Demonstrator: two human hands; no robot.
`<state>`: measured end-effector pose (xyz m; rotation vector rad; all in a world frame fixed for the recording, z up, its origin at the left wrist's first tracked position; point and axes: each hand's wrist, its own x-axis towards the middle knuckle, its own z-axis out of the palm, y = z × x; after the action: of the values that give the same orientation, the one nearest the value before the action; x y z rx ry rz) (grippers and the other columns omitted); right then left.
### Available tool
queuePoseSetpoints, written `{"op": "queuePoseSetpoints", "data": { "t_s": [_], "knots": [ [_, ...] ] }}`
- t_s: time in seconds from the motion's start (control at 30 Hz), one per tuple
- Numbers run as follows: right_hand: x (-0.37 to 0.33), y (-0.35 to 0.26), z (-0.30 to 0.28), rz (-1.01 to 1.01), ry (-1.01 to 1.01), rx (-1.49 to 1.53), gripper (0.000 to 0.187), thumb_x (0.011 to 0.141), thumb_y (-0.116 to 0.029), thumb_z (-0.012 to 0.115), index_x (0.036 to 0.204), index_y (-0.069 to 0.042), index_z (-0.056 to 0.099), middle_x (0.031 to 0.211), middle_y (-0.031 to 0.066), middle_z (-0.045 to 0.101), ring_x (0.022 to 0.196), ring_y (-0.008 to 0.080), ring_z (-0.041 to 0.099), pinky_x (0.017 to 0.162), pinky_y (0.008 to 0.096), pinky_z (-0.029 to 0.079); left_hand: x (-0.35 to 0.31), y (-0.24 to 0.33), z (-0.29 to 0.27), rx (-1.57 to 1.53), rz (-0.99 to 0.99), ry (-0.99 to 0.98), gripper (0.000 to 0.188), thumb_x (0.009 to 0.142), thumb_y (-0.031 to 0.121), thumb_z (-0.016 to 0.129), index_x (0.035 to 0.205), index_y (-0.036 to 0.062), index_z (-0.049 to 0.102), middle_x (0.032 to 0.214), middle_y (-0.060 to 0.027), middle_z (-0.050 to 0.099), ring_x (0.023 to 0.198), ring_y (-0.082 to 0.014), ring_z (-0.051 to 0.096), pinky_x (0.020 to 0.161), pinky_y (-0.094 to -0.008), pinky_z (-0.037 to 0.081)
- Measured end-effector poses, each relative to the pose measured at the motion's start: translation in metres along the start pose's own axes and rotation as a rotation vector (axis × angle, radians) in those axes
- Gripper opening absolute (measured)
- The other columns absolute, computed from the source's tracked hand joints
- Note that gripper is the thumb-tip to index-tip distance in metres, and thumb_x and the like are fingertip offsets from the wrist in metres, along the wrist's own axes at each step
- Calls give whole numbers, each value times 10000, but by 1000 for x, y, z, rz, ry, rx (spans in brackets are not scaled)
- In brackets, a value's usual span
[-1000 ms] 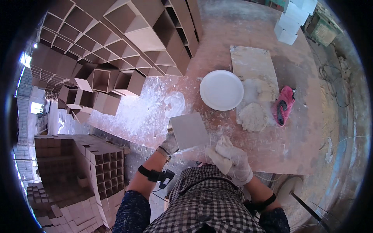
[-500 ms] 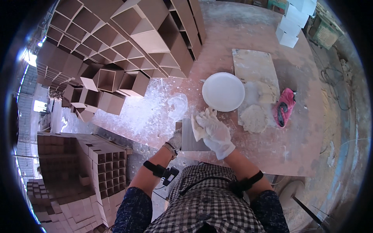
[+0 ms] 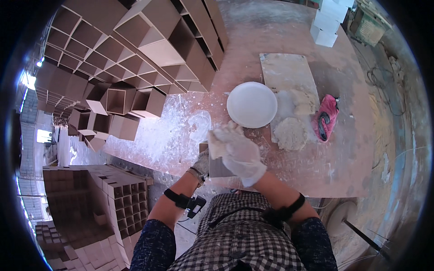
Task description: The person uses a piece of white fibrous material to wipe and clean the interior and exterior of small wooden square boxes.
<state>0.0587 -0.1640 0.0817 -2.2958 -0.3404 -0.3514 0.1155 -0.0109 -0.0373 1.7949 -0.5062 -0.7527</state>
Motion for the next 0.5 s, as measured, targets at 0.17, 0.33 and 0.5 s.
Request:
{"op": "queuePoseSetpoints", "data": {
  "t_s": [0.17, 0.33, 0.5],
  "knots": [
    [-50, -38, 7, -77, -208, -213, 465, 743, -97, 618, 1205, -77, 561, 1133, 143, 597, 1130, 316, 566, 948, 379, 466, -27, -40, -11, -320, -104, -118, 382, 974, 205, 441, 1324, 54, 462, 1288, -101, 536, 1164, -211, 522, 957, -357, 456],
    [-80, -35, -20, 86, -364, 47, 315, 791, -26, 652, 1098, -32, 581, 937, 149, 610, 882, 300, 610, 912, 305, 447, -30, -60, -6, -650, -352, 104, 372, 985, 219, 436, 1329, 80, 469, 1294, -96, 538, 1164, -199, 530, 953, -325, 456],
    [-22, 33, -6, 145, 137, 470, 386, 754, -14, 650, 1134, -41, 590, 956, 144, 615, 1023, 359, 586, 993, 376, 416, -28, 7, 3, -542, -423, 187, 395, 971, 259, 466, 1325, 82, 476, 1309, -107, 529, 1179, -221, 528, 955, -332, 454]
  ]
}}
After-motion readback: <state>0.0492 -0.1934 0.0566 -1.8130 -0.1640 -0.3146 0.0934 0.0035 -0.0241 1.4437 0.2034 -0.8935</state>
